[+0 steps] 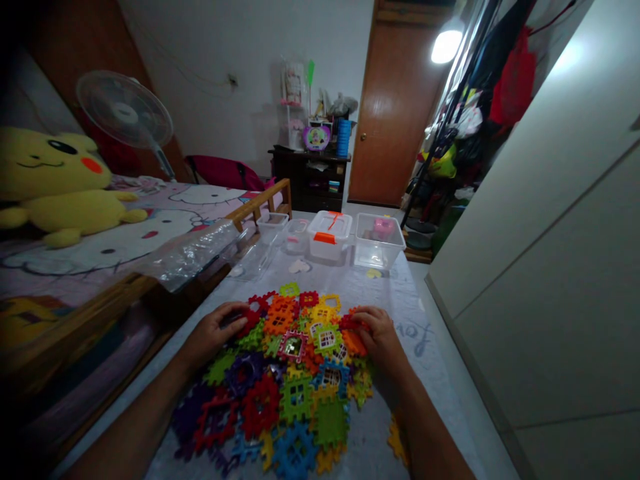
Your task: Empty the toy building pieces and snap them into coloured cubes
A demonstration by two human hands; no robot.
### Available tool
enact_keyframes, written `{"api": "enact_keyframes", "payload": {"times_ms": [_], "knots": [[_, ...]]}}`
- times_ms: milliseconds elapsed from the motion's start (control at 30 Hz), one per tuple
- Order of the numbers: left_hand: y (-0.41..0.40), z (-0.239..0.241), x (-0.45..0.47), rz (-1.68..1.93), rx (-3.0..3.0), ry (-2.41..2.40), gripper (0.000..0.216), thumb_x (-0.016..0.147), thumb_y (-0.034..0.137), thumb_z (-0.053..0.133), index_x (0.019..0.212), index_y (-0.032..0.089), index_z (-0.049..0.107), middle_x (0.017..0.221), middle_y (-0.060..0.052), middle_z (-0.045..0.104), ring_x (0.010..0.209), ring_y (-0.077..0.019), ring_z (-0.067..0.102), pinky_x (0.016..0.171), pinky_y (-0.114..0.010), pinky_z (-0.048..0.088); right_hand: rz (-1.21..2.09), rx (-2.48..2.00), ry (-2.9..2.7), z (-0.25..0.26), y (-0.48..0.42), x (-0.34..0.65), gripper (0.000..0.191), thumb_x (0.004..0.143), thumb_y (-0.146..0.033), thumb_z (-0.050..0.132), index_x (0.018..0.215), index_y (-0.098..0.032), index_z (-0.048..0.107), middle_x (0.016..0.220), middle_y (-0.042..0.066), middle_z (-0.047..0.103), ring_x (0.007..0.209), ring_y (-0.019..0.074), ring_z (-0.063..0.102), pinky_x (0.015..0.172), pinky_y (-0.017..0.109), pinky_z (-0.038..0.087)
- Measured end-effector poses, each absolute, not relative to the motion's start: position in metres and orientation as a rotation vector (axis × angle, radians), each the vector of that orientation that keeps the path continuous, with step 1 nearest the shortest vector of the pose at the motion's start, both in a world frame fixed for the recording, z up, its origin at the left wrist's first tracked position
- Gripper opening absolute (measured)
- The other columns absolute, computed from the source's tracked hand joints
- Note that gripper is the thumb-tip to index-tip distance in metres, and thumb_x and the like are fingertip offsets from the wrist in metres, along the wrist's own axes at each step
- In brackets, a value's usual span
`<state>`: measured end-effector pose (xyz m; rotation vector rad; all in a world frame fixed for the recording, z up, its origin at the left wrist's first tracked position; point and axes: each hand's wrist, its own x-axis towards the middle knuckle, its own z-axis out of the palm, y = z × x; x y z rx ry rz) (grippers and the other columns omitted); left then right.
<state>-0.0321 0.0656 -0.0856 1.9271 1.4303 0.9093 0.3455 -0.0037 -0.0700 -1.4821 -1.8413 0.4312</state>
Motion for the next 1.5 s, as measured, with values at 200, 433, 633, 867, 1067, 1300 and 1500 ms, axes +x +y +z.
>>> {"api": "enact_keyframes", "payload": {"times_ms": [200,433,633,867,1067,1300,1500], "knots": [[0.067,-0.089,-0.034,0.895,1.926,1.419,0.041,0.079,0.052,0.057,0.103,0.020,0.066,0.113,-0.008,0.067,0.107,-0.0256,0.061,0.100,-0.039,0.045,0.430,-1.432,-1.597,-0.066,-0.007,0.353,0.019,0.085,-0.029,0.056,0.092,-0.023,0.073,0.101,0.008,0.067,0.097,0.0226,0.061,0.088,0.039,0.049],[0.066,-0.084,-0.033,0.887,1.938,1.437,0.040,0.078,0.052,0.058,0.100,0.020,0.068,0.111,-0.008,0.068,0.106,-0.0261,0.062,0.098,-0.040,0.046,0.569,-1.473,-1.184,-0.064,-0.008,0.359,0.026,0.079,-0.041,0.064,0.092,-0.020,0.071,0.091,0.007,0.073,0.083,0.0239,0.067,0.079,0.040,0.054],[0.066,-0.080,-0.032,0.878,1.944,1.447,0.044,0.074,0.057,0.059,0.098,0.021,0.069,0.108,-0.008,0.070,0.102,-0.0268,0.064,0.096,-0.040,0.047,0.035,-1.586,-1.262,-0.062,-0.009,0.388,0.024,0.086,-0.038,0.056,0.093,-0.020,0.069,0.093,0.008,0.066,0.088,0.0227,0.061,0.081,0.039,0.049],[0.067,-0.082,-0.033,0.854,1.937,1.446,0.044,0.075,0.058,0.059,0.099,0.022,0.069,0.110,-0.007,0.069,0.102,-0.0265,0.064,0.096,-0.040,0.048,0.152,-1.589,-1.433,-0.064,-0.007,0.391,0.020,0.082,-0.028,0.053,0.087,-0.020,0.070,0.096,0.008,0.063,0.091,0.0228,0.060,0.084,0.039,0.048],[0.067,-0.079,-0.031,0.874,1.909,1.436,0.046,0.073,0.060,0.059,0.097,0.022,0.069,0.106,-0.008,0.070,0.100,-0.0267,0.065,0.092,-0.039,0.050,0.500,-1.704,-1.651,-0.061,-0.010,0.391,0.027,0.060,-0.017,0.048,0.076,-0.022,0.069,0.096,0.006,0.067,0.093,0.0242,0.062,0.085,0.038,0.049],[0.067,-0.077,-0.031,0.835,1.918,1.437,0.046,0.073,0.059,0.059,0.099,0.022,0.069,0.107,-0.008,0.069,0.100,-0.0268,0.065,0.092,-0.039,0.050,0.359,-1.876,-1.597,-0.060,-0.009,0.385,0.024,0.075,-0.041,0.057,0.084,-0.021,0.066,0.080,0.005,0.067,0.072,0.0223,0.061,0.066,0.034,0.048],[0.067,-0.077,-0.031,0.854,1.935,1.454,0.048,0.072,0.061,0.059,0.097,0.022,0.069,0.105,-0.008,0.070,0.098,-0.0272,0.065,0.092,-0.039,0.049,0.269,-1.945,-1.609,-0.063,-0.007,0.377,0.021,0.069,-0.037,0.064,0.080,-0.019,0.065,0.077,0.006,0.065,0.071,0.0218,0.060,0.066,0.034,0.046]]}}
